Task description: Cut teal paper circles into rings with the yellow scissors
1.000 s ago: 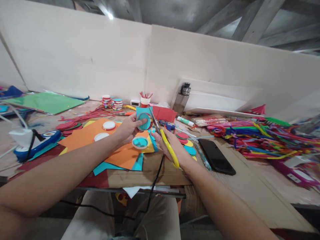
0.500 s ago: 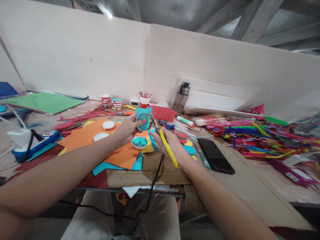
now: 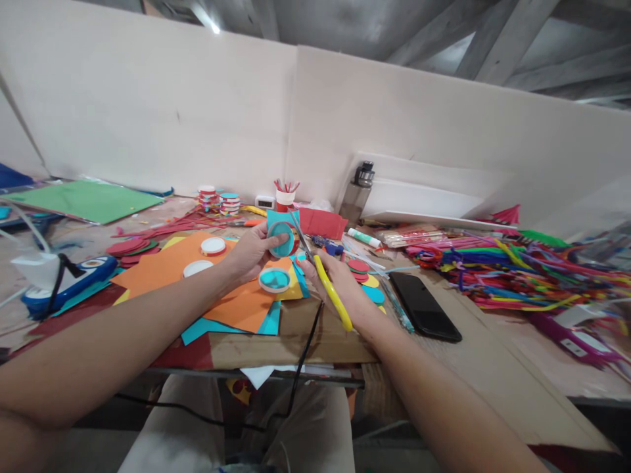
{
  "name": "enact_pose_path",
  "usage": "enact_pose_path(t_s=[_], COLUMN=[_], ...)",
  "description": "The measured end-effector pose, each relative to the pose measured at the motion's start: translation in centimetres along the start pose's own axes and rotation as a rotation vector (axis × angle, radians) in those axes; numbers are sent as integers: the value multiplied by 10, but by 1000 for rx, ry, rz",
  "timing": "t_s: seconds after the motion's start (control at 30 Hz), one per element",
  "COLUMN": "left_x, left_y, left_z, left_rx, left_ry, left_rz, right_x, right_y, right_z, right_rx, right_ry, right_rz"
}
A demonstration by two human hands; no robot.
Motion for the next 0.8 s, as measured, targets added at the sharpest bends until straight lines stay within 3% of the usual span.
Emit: enact_pose_path(t_s=[0.3,0.8], left_x=[9,3], left_y=[-6,-4], left_z=[-8,-3], left_rx=[38,-10], left_ry=[-103,-38], left_rz=[48,37], right_x=[-1,1], right_y=[-1,1], right_z=[-1,4], right_rx=[-14,82], right_ry=[-12,-36], right_rz=[7,-61])
Point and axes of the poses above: each hand's wrist, its own x-axis towards the middle knuckle, its own z-axis out of the palm, y = z × x, the point moved 6 cm from there along x, towards the middle knuckle, and after that the axes turned 6 degrees about x, right-handed, at the moved point
